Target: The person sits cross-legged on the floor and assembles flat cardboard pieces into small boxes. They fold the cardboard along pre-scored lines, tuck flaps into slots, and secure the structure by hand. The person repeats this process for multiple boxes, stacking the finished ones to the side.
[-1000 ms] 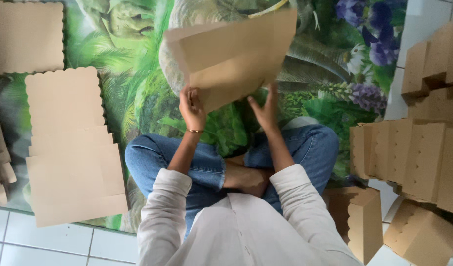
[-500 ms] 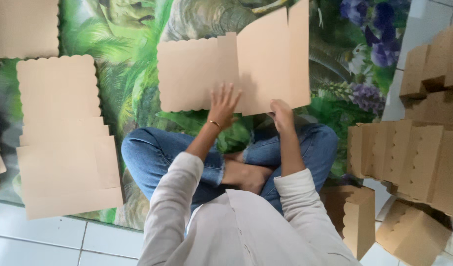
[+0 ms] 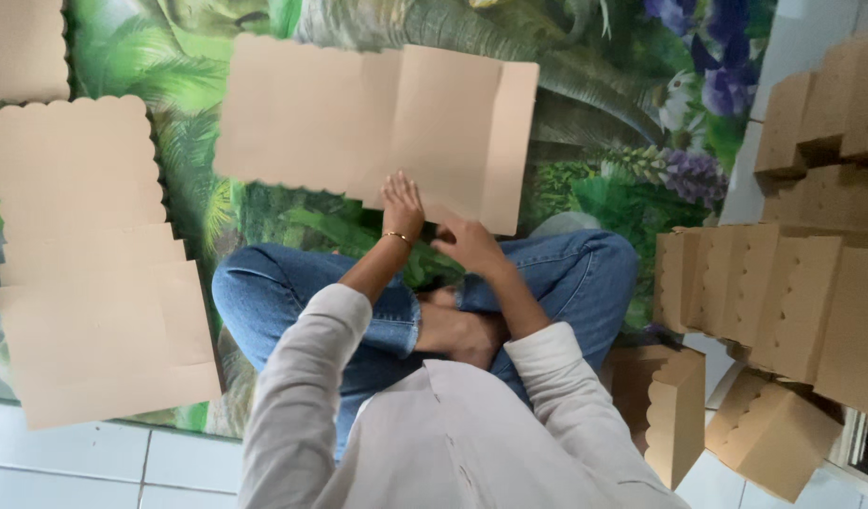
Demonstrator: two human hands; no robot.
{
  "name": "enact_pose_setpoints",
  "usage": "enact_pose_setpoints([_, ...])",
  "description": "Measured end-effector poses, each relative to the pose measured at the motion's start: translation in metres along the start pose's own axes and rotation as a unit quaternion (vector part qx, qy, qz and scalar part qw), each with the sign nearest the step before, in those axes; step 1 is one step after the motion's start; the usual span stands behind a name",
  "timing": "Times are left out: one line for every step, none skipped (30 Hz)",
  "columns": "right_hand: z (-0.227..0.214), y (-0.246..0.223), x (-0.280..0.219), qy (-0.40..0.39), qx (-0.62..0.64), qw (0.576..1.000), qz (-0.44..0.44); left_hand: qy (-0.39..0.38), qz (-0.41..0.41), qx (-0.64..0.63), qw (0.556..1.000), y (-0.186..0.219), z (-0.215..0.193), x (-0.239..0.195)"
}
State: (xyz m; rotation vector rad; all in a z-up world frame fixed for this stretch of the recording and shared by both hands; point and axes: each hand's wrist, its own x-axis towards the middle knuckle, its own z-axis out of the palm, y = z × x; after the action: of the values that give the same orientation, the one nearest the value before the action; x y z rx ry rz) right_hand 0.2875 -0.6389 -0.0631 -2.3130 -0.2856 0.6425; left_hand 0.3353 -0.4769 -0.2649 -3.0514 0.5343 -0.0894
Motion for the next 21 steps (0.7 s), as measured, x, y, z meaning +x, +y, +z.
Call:
enact_pose_setpoints([0.007,0.004,0.004,-0.003,0.004,1.000,0.001,-0.004,0.000,0.001,1.000,-0.002,0.006,-0.010])
enact_pose_setpoints([0.014,0.009,0.008,0.042,-0.132,0.990,-0.022,-0.018,-0.017,-0.019,1.000,-0.004,0.012,-0.019])
enact_pose_setpoints([0.018,0.013,0.014,0.088,-0.267,0.958,-0.046,-0.029,-0.035,-0.038,0.998,-0.005,0.017,-0.024])
enact_pose_setpoints([0.031,0.028,0.024,0.088,-0.266,0.959,-0.046,-0.030,-0.035,-0.037,0.998,-0.011,0.014,-0.024])
enact_pose_setpoints([0.044,0.045,0.032,0.116,-0.280,0.951,-0.062,-0.022,-0.036,-0.046,0.998,-0.011,0.011,-0.025])
enact_pose_setpoints([0.058,0.062,0.039,0.143,-0.295,0.942,-0.079,-0.014,-0.036,-0.055,0.998,-0.012,0.008,-0.026])
enact_pose_setpoints([0.060,0.063,0.043,0.141,-0.294,0.942,-0.077,-0.017,-0.036,-0.056,0.998,-0.011,0.001,-0.023])
enact_pose_setpoints([0.062,0.064,0.046,0.209,-0.341,0.909,-0.116,0.018,-0.024,-0.028,0.999,-0.011,-0.006,-0.021])
enact_pose_setpoints([0.064,0.063,0.051,0.275,-0.384,0.868,-0.155,0.053,-0.013,0.001,0.998,-0.012,-0.013,-0.017])
enact_pose_setpoints([0.061,0.064,0.052,0.274,-0.383,0.868,-0.154,0.052,-0.013,0.001,0.999,-0.006,-0.015,-0.014])
enact_pose_setpoints([0.058,0.064,0.055,0.291,-0.383,0.862,-0.160,0.104,0.010,0.042,0.994,-0.002,-0.016,-0.011])
enact_pose_setpoints([0.055,0.063,0.058,0.308,-0.383,0.855,-0.165,0.156,0.033,0.083,0.984,0.002,-0.018,-0.007])
enact_pose_setpoints([0.053,0.063,0.060,0.307,-0.384,0.855,-0.165,0.155,0.032,0.082,0.984,0.001,-0.028,-0.005])
enact_pose_setpoints([0.051,0.063,0.063,0.305,-0.380,0.860,-0.151,0.160,0.038,0.082,0.983,0.000,-0.037,-0.003])
enact_pose_setpoints([0.050,0.064,0.065,0.302,-0.376,0.865,-0.137,0.164,0.043,0.083,0.982,-0.001,-0.046,-0.003])
enact_pose_setpoints([0.045,0.061,0.065,0.300,-0.376,0.866,-0.137,0.162,0.043,0.082,0.982,0.000,-0.042,-0.002])
enact_pose_setpoints([0.041,0.058,0.066,0.290,-0.361,0.876,-0.136,0.157,0.035,0.053,0.985,-0.002,-0.038,-0.001])
enact_pose_setpoints([0.036,0.054,0.068,0.280,-0.347,0.885,-0.134,0.153,0.028,0.025,0.988,-0.004,-0.034,-0.001])
enact_pose_setpoints([0.030,0.054,0.072,0.279,-0.347,0.886,-0.134,0.152,0.028,0.025,0.988,-0.007,-0.040,0.002])
enact_pose_setpoints([0.024,0.053,0.076,0.219,-0.343,0.907,-0.111,0.116,0.018,0.000,0.993,-0.011,-0.046,0.005])
enact_pose_setpoints([0.018,0.053,0.079,0.157,-0.339,0.923,-0.089,0.079,0.007,-0.025,0.996,-0.013,-0.052,0.008])
